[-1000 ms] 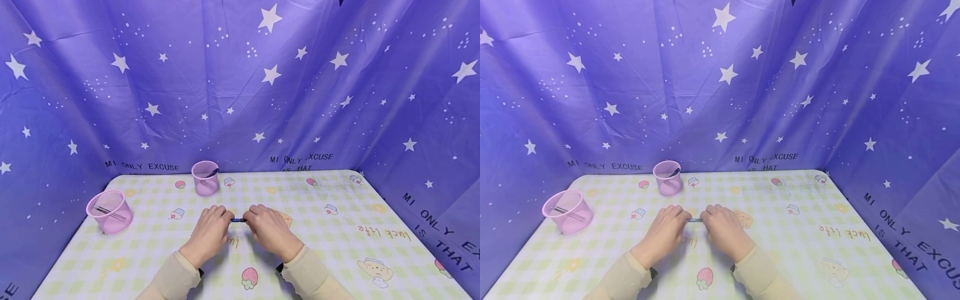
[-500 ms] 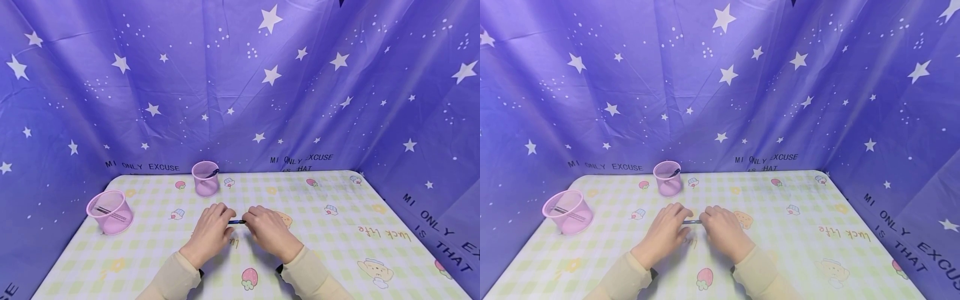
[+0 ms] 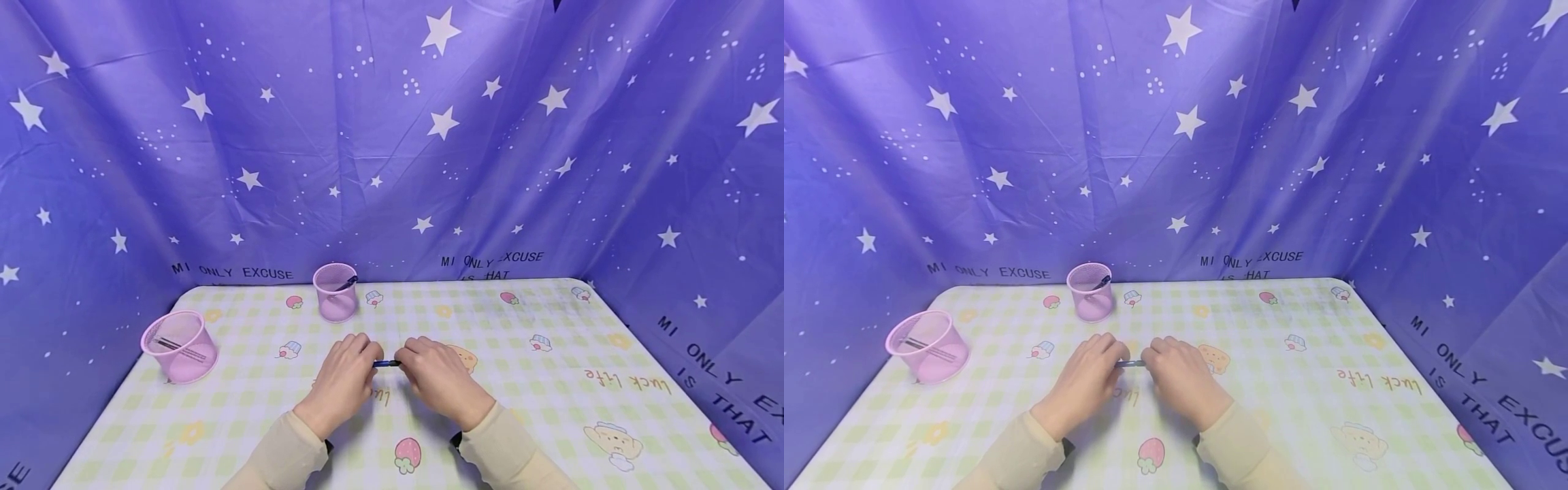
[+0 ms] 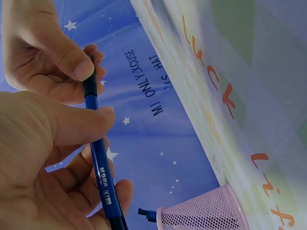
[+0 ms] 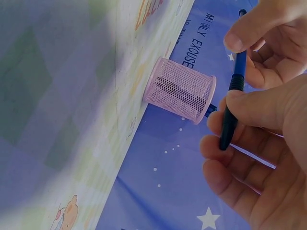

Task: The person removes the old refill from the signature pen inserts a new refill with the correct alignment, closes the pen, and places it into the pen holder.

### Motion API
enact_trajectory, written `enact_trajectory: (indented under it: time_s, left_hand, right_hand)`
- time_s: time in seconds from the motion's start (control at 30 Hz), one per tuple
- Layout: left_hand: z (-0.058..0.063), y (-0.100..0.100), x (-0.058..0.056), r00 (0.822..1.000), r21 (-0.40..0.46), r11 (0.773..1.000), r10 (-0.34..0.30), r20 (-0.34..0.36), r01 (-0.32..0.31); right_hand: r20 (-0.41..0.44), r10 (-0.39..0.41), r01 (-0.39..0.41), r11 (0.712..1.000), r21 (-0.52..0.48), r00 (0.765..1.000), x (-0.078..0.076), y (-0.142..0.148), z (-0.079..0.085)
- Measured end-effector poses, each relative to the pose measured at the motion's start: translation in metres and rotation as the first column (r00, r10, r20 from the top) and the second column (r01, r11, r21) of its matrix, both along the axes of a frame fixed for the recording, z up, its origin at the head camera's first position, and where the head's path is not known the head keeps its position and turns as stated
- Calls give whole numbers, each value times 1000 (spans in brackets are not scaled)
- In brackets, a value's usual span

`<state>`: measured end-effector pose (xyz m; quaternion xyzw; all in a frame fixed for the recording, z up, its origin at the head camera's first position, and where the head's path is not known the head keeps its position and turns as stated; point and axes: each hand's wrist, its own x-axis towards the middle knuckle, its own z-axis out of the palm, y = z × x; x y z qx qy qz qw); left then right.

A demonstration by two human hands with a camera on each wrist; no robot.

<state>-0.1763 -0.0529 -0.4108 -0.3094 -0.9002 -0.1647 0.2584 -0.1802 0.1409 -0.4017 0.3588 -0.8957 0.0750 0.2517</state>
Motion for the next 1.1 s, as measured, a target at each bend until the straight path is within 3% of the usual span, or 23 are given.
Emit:
enact_trajectory:
  time_s: [0.67, 1.1]
  left_hand:
    - [-1, 2, 0, 1000, -38, 999, 24, -4, -24]
    - [-2, 0, 1, 999, -20, 1000, 15, 35, -15]
  right_hand:
    - [7, -14, 14, 1000, 0, 1000, 1, 1, 3]
    - [18, -14, 14, 1000, 15, 1000, 1, 0, 1]
